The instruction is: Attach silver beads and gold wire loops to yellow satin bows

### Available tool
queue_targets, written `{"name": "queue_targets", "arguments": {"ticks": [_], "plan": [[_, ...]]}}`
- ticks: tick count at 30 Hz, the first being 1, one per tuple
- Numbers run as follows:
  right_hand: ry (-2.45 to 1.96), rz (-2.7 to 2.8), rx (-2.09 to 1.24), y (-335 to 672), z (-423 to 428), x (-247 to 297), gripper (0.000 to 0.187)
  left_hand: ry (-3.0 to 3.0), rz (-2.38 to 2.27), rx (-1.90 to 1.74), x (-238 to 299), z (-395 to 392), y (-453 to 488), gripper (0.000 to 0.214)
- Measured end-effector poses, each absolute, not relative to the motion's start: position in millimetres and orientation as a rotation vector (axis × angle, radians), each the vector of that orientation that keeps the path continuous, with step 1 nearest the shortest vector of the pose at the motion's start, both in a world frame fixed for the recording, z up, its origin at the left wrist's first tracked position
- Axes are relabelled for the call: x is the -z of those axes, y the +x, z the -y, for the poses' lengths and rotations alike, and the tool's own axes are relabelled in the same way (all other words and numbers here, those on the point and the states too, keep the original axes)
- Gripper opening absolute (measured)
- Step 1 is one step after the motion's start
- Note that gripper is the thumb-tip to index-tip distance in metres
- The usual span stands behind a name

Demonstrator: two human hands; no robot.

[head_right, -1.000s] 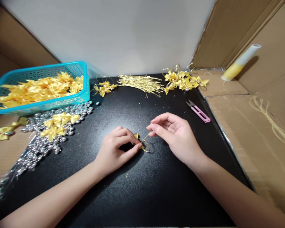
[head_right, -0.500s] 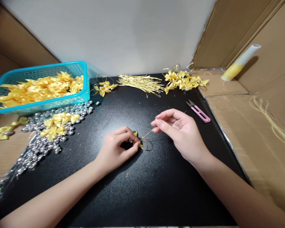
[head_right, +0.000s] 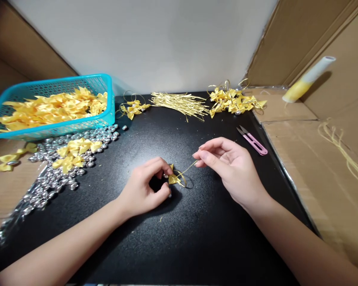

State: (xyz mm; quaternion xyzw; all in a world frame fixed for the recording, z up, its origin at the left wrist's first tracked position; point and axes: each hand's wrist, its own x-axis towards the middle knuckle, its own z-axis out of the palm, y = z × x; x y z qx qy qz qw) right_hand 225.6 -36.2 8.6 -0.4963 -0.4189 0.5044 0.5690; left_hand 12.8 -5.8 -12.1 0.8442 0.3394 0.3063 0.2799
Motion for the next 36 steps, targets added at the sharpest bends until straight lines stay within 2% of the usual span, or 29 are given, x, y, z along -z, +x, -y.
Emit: {"name": "queue_targets", "arguments": {"ticks": [6, 10, 15, 18, 20, 23, 28, 31, 36], "plan": [[-1.156, 1.017, -1.199, 222, 37, -11, 0.018, 2.28, -0.9, -0.928, 5, 5, 12, 0.008], [-1.083, 1.084, -1.234, 215, 40, -15, 0.016, 2.315, -0.844, -0.889, -2, 3, 16, 0.019], [-1.02, 1.144, -1.288, 204, 40, -21, 0.01, 2.149, -0.787, -0.848, -9, -2, 23, 0.005], [-1.027, 1.183, -1.272, 201, 37, -24, 0.008, 2.03, -0.818, -0.859, -12, -8, 23, 0.008], [-1.06, 1.202, -1.24, 203, 34, -22, 0.014, 1.974, -0.873, -0.859, -11, -12, 22, 0.007], [-1.2, 1.21, -1.09, 209, 29, -12, 0.02, 1.871, -0.932, -0.891, -6, -16, 19, 0.007], [-1.462, 1.658, -0.781, 213, 28, 5, 0.004, 1.699, -0.957, -0.902, 2, -17, 17, 0.009], [-1.379, 1.765, -0.499, 208, 34, 4, 0.009, 1.619, -0.977, -0.887, 2, -15, 18, 0.01], [-1.178, 2.039, -0.019, 196, 44, 2, 0.005, 1.454, -1.063, -0.874, -2, -12, 22, 0.012]]}}
